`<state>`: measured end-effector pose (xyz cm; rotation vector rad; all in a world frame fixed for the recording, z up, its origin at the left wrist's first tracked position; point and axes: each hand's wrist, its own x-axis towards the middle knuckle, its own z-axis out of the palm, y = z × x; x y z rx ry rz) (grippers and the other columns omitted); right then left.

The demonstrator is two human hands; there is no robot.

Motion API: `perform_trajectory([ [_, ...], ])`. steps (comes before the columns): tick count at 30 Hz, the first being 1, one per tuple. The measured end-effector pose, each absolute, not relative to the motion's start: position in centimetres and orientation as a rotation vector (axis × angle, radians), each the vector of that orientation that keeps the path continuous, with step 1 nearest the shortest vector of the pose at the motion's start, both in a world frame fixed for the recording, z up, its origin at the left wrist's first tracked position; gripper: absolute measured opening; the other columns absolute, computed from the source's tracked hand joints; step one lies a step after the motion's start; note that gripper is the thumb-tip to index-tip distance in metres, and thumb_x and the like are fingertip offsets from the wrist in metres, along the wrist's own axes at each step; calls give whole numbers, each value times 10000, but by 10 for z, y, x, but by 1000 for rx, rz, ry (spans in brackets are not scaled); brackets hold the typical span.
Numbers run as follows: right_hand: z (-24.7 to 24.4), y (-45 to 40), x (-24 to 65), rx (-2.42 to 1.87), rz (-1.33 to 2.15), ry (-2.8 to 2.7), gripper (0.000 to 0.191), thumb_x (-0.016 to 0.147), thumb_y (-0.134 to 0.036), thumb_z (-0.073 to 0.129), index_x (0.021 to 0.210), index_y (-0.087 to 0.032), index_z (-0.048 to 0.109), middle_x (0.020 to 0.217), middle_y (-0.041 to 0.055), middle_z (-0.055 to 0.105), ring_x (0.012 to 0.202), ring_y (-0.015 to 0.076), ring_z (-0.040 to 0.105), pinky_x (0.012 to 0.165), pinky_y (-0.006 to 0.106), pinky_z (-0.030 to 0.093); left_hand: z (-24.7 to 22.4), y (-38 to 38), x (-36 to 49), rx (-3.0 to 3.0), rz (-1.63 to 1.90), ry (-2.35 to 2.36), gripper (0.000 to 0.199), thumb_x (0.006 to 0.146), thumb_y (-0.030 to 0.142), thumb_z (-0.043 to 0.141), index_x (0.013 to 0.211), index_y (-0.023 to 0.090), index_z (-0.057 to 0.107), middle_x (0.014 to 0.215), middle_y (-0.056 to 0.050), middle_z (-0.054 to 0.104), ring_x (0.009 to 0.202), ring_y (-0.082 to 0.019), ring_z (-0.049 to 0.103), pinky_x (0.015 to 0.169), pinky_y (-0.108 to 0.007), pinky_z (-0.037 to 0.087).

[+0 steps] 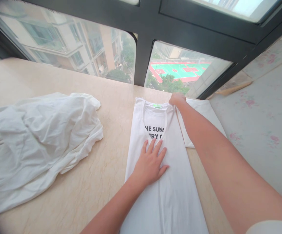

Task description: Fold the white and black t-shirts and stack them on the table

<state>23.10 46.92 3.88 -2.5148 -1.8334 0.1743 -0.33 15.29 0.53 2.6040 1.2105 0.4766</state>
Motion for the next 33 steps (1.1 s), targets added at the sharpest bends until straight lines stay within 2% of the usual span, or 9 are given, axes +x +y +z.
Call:
perform_trajectory([
  [4,43,457,239,-2511,443,-1707,81,710,-150,642,767,-112,687,666,93,637,631,180,614,665,323,507,5,153,-3,2596,479,1208,583,960,557,378,1415,205,473,1577,-104,339,1465,-352,258,1199,-584,192],
  [8,45,430,259,-2245,299,-1821,323,725,-86,550,976,-194,721,920,50,698,821,158,634,828,294,488,5,154,-3,2590,493,1203,580,958,554,388,1408,201,481,1570,-112,350,1461,-356,266,1195,-587,198],
  [13,22,406,260,-1842,221,-2179,241,749,-226,633,970,-181,719,1144,84,664,1098,224,576,1020,338,416,5,154,-3,2600,488,1207,583,956,554,394,1412,202,478,1571,-113,350,1456,-363,274,1187,-595,210],
  [16,2,399,245,-1974,76,-2120,313,851,-302,564,1102,-160,687,1208,136,631,1154,274,538,1036,413,405,5,155,-2,2610,480,1208,587,957,557,387,1416,202,475,1574,-115,345,1453,-366,279,1183,-598,214],
  [19,-10,392,230,-2050,-150,-1995,377,908,-290,476,1212,-141,641,1374,164,528,1267,322,448,1056,469,381,4,155,-2,2615,481,1205,585,956,558,391,1414,204,480,1576,-119,340,1455,-364,275,1181,-600,216],
  [22,-13,381,221,-1968,-267,-1951,405,906,-252,454,1247,-103,615,1434,172,476,1309,319,409,1089,457,360,4,155,-2,2621,485,1201,584,956,556,396,1414,203,482,1573,-121,344,1457,-366,272,1180,-604,213],
  [27,-19,350,213,-1897,-104,-1981,447,948,-218,318,1283,-123,598,1354,140,572,1248,249,501,1092,396,382,2,156,-2,2631,492,1200,589,954,561,398,1408,197,495,1570,-128,347,1450,-377,280,1171,-612,226],
  [30,-25,337,208,-1946,-41,-2084,493,960,-311,355,1406,-175,515,1499,96,453,1394,285,366,1148,478,306,1,157,-1,2639,489,1193,594,955,571,388,1410,204,494,1572,-125,347,1449,-376,284,1168,-614,228],
  [33,-25,339,204,-2033,12,-2120,537,972,-358,346,1482,-213,428,1575,65,342,1454,299,274,1166,529,251,0,159,0,2649,487,1206,596,951,573,400,1415,211,492,1572,-121,351,1454,-366,280,1175,-605,214],
])
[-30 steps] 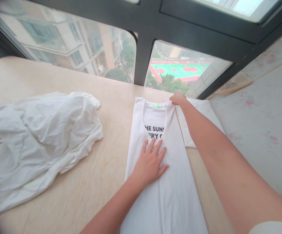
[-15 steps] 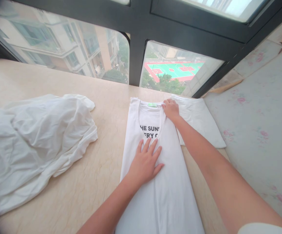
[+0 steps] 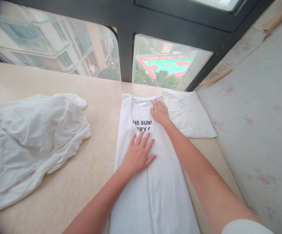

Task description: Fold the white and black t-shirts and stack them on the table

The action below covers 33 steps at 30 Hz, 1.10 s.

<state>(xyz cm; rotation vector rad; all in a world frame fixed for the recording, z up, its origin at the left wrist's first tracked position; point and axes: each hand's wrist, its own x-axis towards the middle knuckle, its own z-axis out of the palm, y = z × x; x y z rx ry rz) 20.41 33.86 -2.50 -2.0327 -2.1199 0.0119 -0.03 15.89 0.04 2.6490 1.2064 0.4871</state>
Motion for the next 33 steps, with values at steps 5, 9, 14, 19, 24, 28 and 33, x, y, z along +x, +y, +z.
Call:
perform_trajectory([
  [5,-12,334,194,-2060,96,-2028,532,965,-334,387,1457,-142,452,1560,120,356,1460,301,272,1176,528,243,0,163,1,2688,457,1197,583,947,562,424,1413,219,502,1564,-122,367,1458,-369,269,1179,-603,186],
  [9,-1,275,184,-1734,149,-1861,429,964,-289,383,1299,-101,576,1394,158,548,1337,228,465,1156,412,338,1,163,2,2710,429,1219,576,954,550,416,1426,228,488,1567,-112,365,1459,-361,270,1179,-593,187],
  [14,7,129,200,-1447,284,-1739,315,971,-269,422,1208,-188,612,1242,94,654,1194,188,587,1076,385,450,5,164,4,2733,412,1251,564,964,547,395,1422,234,493,1558,-105,384,1449,-346,296,1180,-574,202],
  [19,11,-22,226,-1410,317,-1801,298,923,-107,472,1146,-221,634,1092,66,685,1076,180,626,957,368,526,8,174,8,2740,383,1263,517,967,496,421,1416,248,493,1546,-103,403,1438,-319,325,1191,-554,194],
  [24,10,-108,227,-1370,309,-1886,304,882,-45,485,1092,-204,635,1002,73,666,1007,193,626,902,380,544,24,180,20,2719,364,1321,527,930,430,519,1414,226,480,1539,-126,404,1430,-305,340,1192,-525,222],
  [28,6,-143,221,-1430,302,-1914,279,887,-81,497,1105,-194,631,1036,86,655,1013,205,620,902,400,546,35,145,15,2719,384,1404,479,936,309,501,1402,200,479,1519,-144,416,1408,-290,372,1157,-489,309],
  [33,3,-168,227,-1409,299,-2083,305,862,-152,591,1159,-206,632,1229,103,620,1185,245,564,973,426,519,31,36,-33,2720,395,1460,417,906,258,543,1312,166,542,1377,-149,538,1250,-291,508,1027,-447,451],
])
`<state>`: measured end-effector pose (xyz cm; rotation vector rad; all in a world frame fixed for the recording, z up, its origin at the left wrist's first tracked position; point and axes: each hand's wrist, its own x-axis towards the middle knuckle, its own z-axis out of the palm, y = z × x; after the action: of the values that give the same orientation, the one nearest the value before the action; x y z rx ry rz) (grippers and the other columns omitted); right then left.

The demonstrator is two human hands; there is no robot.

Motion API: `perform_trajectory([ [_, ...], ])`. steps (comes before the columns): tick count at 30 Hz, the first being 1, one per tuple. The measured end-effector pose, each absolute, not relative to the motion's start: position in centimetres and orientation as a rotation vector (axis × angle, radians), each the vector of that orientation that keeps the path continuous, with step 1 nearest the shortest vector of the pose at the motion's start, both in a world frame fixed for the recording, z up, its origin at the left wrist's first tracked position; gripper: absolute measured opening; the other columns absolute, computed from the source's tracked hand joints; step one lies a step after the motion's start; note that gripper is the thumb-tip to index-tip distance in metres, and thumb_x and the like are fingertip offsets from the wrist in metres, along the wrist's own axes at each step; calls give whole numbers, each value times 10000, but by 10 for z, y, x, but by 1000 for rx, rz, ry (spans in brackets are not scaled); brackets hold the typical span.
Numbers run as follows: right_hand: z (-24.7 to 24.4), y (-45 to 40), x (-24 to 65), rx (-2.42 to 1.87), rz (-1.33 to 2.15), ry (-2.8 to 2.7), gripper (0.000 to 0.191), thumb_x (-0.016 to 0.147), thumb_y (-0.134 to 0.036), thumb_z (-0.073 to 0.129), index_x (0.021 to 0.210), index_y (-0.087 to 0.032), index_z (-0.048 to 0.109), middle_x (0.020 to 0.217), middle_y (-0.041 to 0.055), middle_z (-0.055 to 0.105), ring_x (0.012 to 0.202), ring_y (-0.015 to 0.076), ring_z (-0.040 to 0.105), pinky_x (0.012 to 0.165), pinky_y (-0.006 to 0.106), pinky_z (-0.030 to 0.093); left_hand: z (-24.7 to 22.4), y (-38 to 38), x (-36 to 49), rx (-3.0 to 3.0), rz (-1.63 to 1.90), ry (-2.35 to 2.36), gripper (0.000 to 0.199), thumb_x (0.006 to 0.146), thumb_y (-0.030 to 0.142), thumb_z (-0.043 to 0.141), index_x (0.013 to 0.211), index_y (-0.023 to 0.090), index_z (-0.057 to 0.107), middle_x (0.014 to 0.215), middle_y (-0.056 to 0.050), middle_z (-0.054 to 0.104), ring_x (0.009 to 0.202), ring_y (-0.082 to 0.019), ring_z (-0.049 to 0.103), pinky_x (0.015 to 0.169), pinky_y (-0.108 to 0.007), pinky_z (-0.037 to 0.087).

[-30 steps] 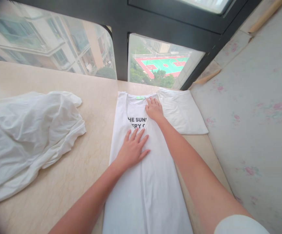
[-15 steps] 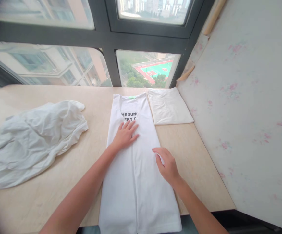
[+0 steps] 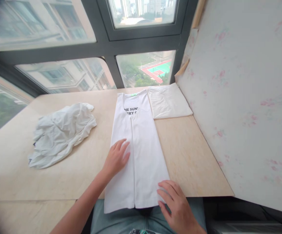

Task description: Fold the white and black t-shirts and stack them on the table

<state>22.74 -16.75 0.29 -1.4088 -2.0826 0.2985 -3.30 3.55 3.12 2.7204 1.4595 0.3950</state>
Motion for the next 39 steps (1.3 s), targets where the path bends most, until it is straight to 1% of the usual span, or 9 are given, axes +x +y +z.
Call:
perform_trajectory([
  [5,5,-167,238,-1364,286,-2228,314,843,-235,645,1156,-223,638,1270,104,608,1193,267,556,971,458,513,34,-80,-84,2777,405,1424,362,908,346,571,1232,188,603,1247,-128,627,1112,-275,584,957,-435,475],
  [8,5,-163,237,-1378,274,-2235,325,837,-131,564,1137,-223,648,1234,105,623,1157,261,573,965,478,506,34,-123,-98,2789,486,1485,356,893,428,603,1167,204,648,1206,-118,665,1055,-283,614,919,-437,471],
  [10,4,-163,235,-1385,246,-2213,386,812,-46,486,1117,-210,655,1212,108,630,1142,254,581,959,482,504,31,-137,-103,2780,568,1522,313,903,387,601,1159,220,664,1177,-102,690,1046,-272,630,936,-433,460],
  [12,2,-163,234,-1364,215,-2218,432,799,-4,438,1114,-201,659,1207,107,634,1138,247,584,956,480,505,28,-141,-108,2777,640,1513,292,917,230,559,1190,250,662,1166,-74,706,1067,-245,639,976,-415,444],
  [15,1,-164,237,-1310,193,-2265,467,817,11,412,1147,-206,660,1228,96,637,1164,233,583,972,464,510,24,-136,-117,2788,722,1419,428,898,57,471,1209,283,658,1159,-45,720,1071,-204,651,998,-384,442],
  [21,1,-163,250,-1251,283,-2197,422,856,-5,425,1120,-217,677,1214,67,671,1207,193,590,1007,389,532,23,-115,-133,2799,786,1097,366,897,65,459,1157,216,667,1132,-63,732,1039,-194,657,981,-382,463],
  [28,7,-141,256,-1346,435,-2021,286,885,-115,502,1040,-243,705,1028,55,725,995,190,683,898,370,581,31,-106,-127,2386,885,1286,254,862,87,531,992,240,687,938,-28,743,895,-182,684,834,-339,547],
  [33,38,-139,258,-1420,790,-2137,254,877,-149,530,1005,-251,725,979,43,736,912,186,698,831,317,575,52,-116,-127,2276,651,1240,258,817,71,538,932,243,692,898,-24,733,854,-173,681,769,-292,559],
  [39,100,-169,266,-1443,1269,-2237,303,792,-104,594,966,-304,741,939,1,739,853,172,709,755,233,568,108,-145,-124,2179,199,894,231,796,102,621,890,300,693,746,21,699,725,-147,644,653,-235,501],
])
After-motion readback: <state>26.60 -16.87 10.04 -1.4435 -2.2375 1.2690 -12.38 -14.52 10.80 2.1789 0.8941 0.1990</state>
